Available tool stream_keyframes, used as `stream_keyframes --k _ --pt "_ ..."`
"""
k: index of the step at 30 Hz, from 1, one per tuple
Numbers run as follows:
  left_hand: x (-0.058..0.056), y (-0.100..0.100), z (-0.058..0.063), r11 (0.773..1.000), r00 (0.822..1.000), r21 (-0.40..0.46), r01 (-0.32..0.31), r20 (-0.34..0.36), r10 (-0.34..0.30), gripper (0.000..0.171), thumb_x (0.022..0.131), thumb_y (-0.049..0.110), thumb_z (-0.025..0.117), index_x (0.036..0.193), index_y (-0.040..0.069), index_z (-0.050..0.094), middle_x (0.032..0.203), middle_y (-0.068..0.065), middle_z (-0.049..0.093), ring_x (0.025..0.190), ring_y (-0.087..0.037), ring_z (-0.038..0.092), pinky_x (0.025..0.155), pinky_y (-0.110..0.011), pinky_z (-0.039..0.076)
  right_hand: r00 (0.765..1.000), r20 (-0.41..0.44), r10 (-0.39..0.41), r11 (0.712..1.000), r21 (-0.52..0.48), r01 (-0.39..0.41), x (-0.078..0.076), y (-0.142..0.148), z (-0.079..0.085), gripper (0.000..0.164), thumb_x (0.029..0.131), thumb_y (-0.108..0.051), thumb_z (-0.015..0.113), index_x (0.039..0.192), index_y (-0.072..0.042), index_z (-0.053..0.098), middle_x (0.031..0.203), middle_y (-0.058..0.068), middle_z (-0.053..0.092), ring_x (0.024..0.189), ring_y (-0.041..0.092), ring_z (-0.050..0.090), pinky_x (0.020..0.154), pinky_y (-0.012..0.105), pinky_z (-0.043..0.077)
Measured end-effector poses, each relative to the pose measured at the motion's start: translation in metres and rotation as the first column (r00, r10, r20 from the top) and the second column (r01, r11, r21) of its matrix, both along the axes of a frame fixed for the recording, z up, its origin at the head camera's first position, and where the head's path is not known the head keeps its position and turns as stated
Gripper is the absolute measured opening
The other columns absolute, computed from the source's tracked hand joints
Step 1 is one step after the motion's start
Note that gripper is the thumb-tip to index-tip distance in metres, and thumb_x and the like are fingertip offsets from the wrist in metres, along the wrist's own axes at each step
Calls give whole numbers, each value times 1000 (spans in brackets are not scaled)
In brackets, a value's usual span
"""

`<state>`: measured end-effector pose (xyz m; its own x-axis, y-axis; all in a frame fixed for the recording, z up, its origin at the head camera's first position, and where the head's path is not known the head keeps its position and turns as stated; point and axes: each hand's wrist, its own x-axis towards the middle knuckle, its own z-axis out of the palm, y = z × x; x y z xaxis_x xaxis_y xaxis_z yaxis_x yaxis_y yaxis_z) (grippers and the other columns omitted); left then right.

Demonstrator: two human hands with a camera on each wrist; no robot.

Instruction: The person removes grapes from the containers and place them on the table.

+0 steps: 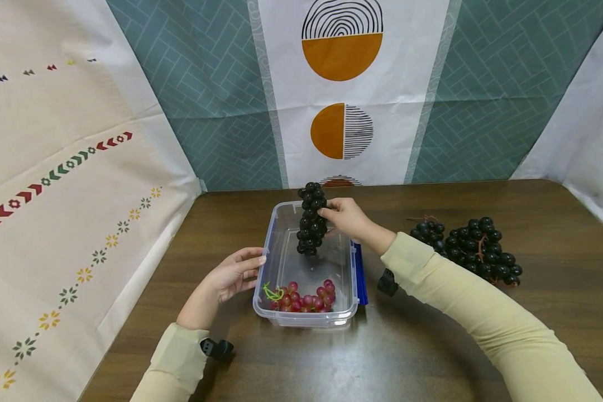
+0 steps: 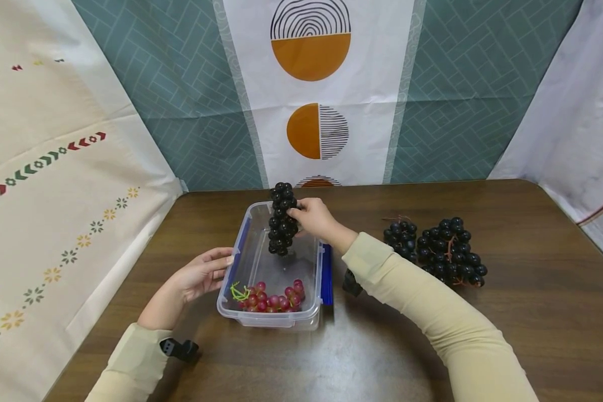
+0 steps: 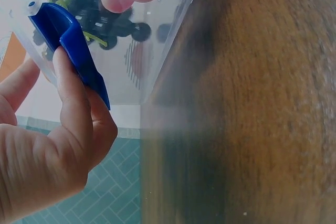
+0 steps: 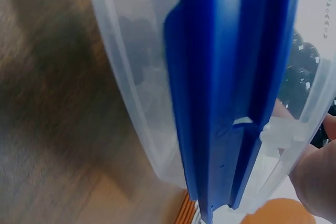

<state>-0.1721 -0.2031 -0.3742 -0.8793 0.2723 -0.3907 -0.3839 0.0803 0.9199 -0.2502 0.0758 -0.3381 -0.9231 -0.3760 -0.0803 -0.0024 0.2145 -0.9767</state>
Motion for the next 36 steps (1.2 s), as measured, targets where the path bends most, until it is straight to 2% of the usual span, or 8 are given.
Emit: stream_keyframes --k 4,6,12,17,22,28,32,36 --pt "0 0 1 1000 1000 -1 3 -1 -3 51 96 21 57 138 3 34 92 3 59 81 -10 58 74 -24 55 994 106 -8 997 -78 16 -1 -2 -1 27 100 -9 45 114 12 54 111 20 58 110 36 59 85 51 51" --pt "0 0 1 1000 1000 -2 3 -2 -3 50 96 21 57 137 3 34 92 3 59 81 -10 58 74 -24 55 990 138 -7 996 -86 19 1 -3 -1 26 100 -10 46 113 11 55 105 15 58 103 32 62 84 50 52" --pt "0 1 2 1000 1000 6 -2 6 2 51 96 20 57 138 3 33 92 3 59 81 -9 58 74 -24 55 976 217 31 991 -137 -1 6 -4 3 31 101 -11 44 120 13 52 99 11 61 89 21 67 81 47 54" --pt "0 2 1 1000 1000 6 -6 9 6 51 96 19 56 138 3 33 92 3 59 80 -9 58 73 -23 55 960 274 64 978 -209 -6 8 -4 3 35 101 -12 43 126 12 48 104 12 62 102 30 65 73 39 57" --pt "0 2 1 1000 1000 6 -7 6 7 51 96 19 56 138 2 33 91 3 59 79 -8 58 72 -23 55 946 312 82 970 -243 -4 9 -3 4 37 102 -13 42 130 11 45 113 15 60 113 35 59 75 39 57" --pt "0 1 0 1000 1000 5 -6 12 6 50 96 20 56 138 2 33 90 3 58 78 -8 58 71 -23 55 935 331 128 958 -285 -30 12 -3 4 37 102 -13 42 130 10 44 104 10 59 93 21 65 74 36 57" --pt "0 1 0 1000 1000 7 -10 15 10 50 96 20 56 137 2 34 90 3 58 78 -8 57 71 -22 55 928 340 148 944 -329 -30 14 -1 5 25 101 -12 42 117 6 51 91 5 62 80 15 64 71 34 57" --pt "0 2 1 1000 1000 11 -17 18 17 49 96 19 56 137 2 34 89 4 59 77 -8 57 70 -22 54 919 354 172 924 -380 -27 15 1 6 18 102 -13 41 106 -1 54 83 3 66 75 15 66 69 35 57"
